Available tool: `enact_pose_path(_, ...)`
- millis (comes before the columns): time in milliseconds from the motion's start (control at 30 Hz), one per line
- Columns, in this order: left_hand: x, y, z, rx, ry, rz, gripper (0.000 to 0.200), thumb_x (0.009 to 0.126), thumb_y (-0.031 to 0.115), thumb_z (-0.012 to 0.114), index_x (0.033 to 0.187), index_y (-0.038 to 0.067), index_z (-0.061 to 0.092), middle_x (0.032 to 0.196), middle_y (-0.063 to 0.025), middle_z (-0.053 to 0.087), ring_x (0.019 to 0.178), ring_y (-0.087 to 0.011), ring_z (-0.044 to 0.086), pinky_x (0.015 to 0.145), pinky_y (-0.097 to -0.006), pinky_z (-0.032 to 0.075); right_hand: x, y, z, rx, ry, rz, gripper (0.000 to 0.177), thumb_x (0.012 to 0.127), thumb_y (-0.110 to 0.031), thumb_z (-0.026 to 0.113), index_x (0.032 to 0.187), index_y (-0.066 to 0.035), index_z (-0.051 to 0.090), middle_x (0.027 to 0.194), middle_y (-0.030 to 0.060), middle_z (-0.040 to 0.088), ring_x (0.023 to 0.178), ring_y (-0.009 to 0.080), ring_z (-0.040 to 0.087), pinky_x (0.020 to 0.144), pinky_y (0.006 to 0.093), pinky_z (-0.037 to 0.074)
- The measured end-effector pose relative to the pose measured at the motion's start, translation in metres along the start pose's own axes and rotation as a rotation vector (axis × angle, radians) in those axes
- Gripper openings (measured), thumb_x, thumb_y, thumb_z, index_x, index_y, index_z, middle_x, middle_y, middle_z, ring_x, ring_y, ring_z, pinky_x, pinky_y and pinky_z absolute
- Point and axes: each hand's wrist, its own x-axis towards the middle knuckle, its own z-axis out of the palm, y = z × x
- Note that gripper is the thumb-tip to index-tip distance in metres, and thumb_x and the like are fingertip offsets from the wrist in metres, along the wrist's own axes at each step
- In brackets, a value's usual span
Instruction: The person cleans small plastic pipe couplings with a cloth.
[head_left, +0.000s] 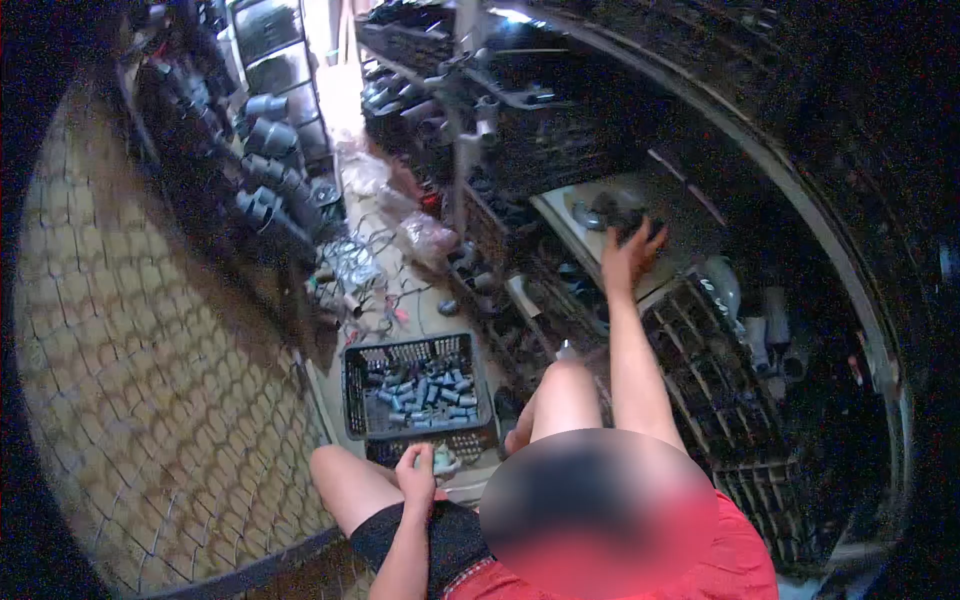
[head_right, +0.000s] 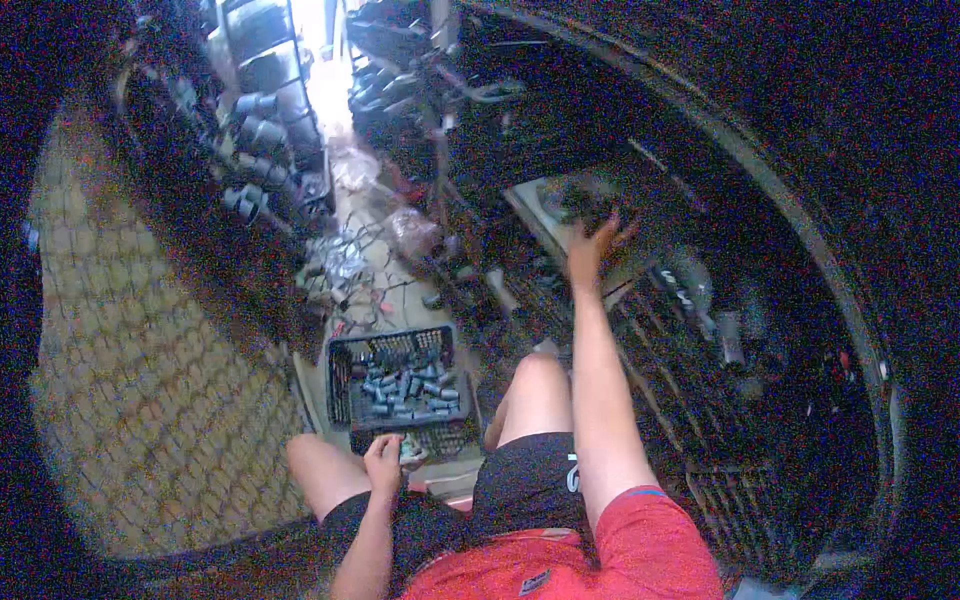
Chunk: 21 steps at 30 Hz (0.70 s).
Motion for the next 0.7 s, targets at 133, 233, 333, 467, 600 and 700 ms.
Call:
enact_pose_path(133, -0.03, -0.01, 0.032, -0.044, 0.062, -0.166, 0.024, 0.089, 0.023, 0.065, 0.094, 0.0, 0.068, 0.087, -0.008, 0.069, 0.085, -0.0137, 0.06, 0.079, -0.0294, 0.047, -0.015, -0.036, -0.05, 0.036, -0.038, -0.344, 0.059, 0.088, -0.021, 0.063, 0.137, -0.003, 0.035, 0.148, 0.0268, 0.019, 0.137, 0.0408, 0.021, 0.11, 0.051, 0.02)
enact_pose_path(233, -0.012, 0.02, 0.004, -0.089, 0.084, -0.145, 0.024, 0.094, 0.024, 0.059, 0.091, 0.001, 0.066, 0.088, -0.0062, 0.067, 0.08, -0.0144, 0.06, 0.076, -0.0313, 0.048, -0.087, -0.061, -0.034, 0.209, -0.147, -0.559, 0.044, 0.084, -0.005, 0.062, 0.124, 0.001, 0.046, 0.136, 0.0221, 0.039, 0.128, 0.0376, 0.036, 0.107, 0.0474, 0.028)
enact_pose_path(333, -0.008, 0.021, 0.001, -0.731, 0.053, -0.517, 0.028, 0.097, 0.031, 0.052, 0.098, 0.005, 0.063, 0.093, -0.005, 0.065, 0.083, -0.0172, 0.061, 0.078, -0.0336, 0.049, -0.152, -0.053, -0.007, 0.395, -0.587, -0.679, 0.033, 0.078, -0.003, 0.062, 0.11, -0.007, 0.057, 0.119, 0.0155, 0.054, 0.113, 0.0339, 0.05, 0.097, 0.0455, 0.036)
enact_pose_path(467, 0.005, 0.023, -0.006, -0.97, 0.195, -0.795, 0.037, 0.097, 0.044, 0.045, 0.113, 0.012, 0.053, 0.1, -0.0066, 0.063, 0.087, -0.0201, 0.062, 0.066, -0.0347, 0.054, -0.247, -0.023, 0.049, 0.424, -1.076, -0.617, 0.017, 0.077, -0.004, 0.06, 0.094, -0.007, 0.06, 0.095, 0.0117, 0.063, 0.095, 0.0324, 0.058, 0.084, 0.0432, 0.044)
enact_pose_path(600, 0.013, 0.013, -0.013, -1.244, 0.105, -0.825, 0.042, 0.097, 0.045, 0.041, 0.122, 0.013, 0.048, 0.111, -0.0074, 0.06, 0.094, -0.0217, 0.061, 0.069, -0.036, 0.053, -0.339, 0.039, 0.106, 0.148, -1.432, -0.615, 0.013, 0.081, -0.016, 0.06, 0.086, -0.005, 0.064, 0.088, 0.0161, 0.063, 0.087, 0.0358, 0.059, 0.075, 0.0458, 0.048)
enact_pose_path(700, 0.021, 0.023, -0.002, -1.242, 0.147, -0.837, 0.043, 0.097, 0.044, 0.042, 0.125, 0.012, 0.046, 0.112, -0.0077, 0.06, 0.095, -0.0224, 0.06, 0.074, -0.0357, 0.053, -0.401, 0.082, 0.14, 0.014, -1.581, -0.653, 0.018, 0.081, -0.021, 0.06, 0.083, -0.004, 0.065, 0.09, 0.0176, 0.063, 0.085, 0.0357, 0.061, 0.073, 0.0469, 0.05)
